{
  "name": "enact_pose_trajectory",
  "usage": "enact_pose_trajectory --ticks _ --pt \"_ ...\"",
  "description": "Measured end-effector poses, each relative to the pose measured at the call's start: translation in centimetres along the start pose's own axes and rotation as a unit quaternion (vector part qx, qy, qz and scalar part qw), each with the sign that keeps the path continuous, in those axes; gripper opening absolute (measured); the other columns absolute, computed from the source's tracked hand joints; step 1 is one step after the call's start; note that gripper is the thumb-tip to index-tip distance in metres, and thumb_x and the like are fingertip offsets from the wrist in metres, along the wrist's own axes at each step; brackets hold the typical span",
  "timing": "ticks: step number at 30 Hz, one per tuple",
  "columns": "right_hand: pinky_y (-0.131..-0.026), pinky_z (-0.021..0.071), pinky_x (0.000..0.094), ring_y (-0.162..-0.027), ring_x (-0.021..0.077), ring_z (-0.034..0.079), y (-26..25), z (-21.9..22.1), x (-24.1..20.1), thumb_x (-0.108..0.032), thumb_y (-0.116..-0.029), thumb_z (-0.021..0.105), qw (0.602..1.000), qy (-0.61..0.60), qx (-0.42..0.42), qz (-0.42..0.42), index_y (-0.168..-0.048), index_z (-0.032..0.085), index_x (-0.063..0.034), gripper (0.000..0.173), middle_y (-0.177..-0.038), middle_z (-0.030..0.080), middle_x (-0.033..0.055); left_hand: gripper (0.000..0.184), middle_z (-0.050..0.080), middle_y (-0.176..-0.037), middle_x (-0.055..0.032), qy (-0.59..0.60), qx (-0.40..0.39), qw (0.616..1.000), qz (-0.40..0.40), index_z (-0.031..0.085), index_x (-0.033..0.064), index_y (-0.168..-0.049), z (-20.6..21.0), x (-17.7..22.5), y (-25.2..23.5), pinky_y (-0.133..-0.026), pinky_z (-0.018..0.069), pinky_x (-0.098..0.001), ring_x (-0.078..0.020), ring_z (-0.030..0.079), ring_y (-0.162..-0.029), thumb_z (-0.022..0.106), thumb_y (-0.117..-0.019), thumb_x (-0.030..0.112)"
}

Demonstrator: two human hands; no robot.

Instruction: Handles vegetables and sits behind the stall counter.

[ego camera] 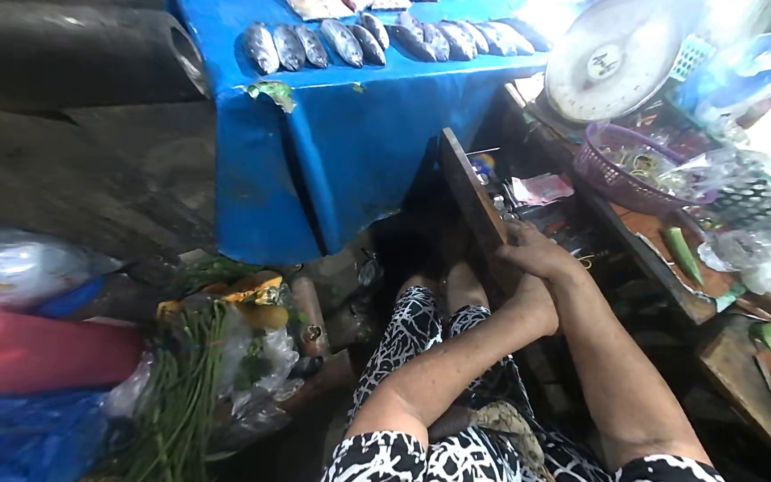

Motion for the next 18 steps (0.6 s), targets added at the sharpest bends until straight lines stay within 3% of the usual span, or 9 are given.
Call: enact_pose_trajectory --ticks 5,13,18 --pt "-0.12 0.0198 0.0685 -0.154 0.0404 0.021 -0.26 0.13 0.25 -0.04 -0.0903 0.07 1.0 -0.008 0.003 -0.006 -0.153 0.047 -0.0133 0.072 -0.165 0.032 0.0149 0.057 0.063 -0.133 -0.0161 0.015 0.014 1.0 -0.003 0.066 0.0056 -0.126 0.38 -0.18 -0.25 -0.106 0.0434 -0.0557 -0.0328 0.056 -0.128 0.083 -0.0767 0.028" --pt "-0.116 0.0207 0.0717 -0.154 0.0398 0.02 -0.23 0.17 0.29 -0.043 -0.0912 0.069 1.0 0.006 -0.001 0.003 -0.154 0.047 -0.0154 0.072 -0.166 0.032 0.0127 0.053 0.063 -0.131 -0.0184 0.0 -0.025 1.0 -0.014 0.066 0.0036 -0.123 0.19 -0.01 -0.1 -0.104 0.0441 -0.0576 -0.0357 0.057 -0.125 0.083 -0.0773 0.023" --pt "-0.119 0.0213 0.0684 -0.154 0.0395 0.021 -0.14 0.14 0.18 -0.04 -0.0919 0.07 1.0 -0.004 -0.002 0.0 -0.153 0.049 -0.0137 0.069 -0.165 0.034 0.0137 0.053 0.063 -0.132 -0.018 -0.002 -0.017 1.0 -0.013 0.066 0.004 -0.125 0.08 0.04 0.03 -0.104 0.0444 -0.0564 -0.0349 0.056 -0.126 0.081 -0.0793 0.025"
Point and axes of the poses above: each hand's wrist, its own y-axis away from the middle knuckle, its own z-axis out of the palm, x = y × z, the point moved 6 cm from there along -y, towards the middle knuckle
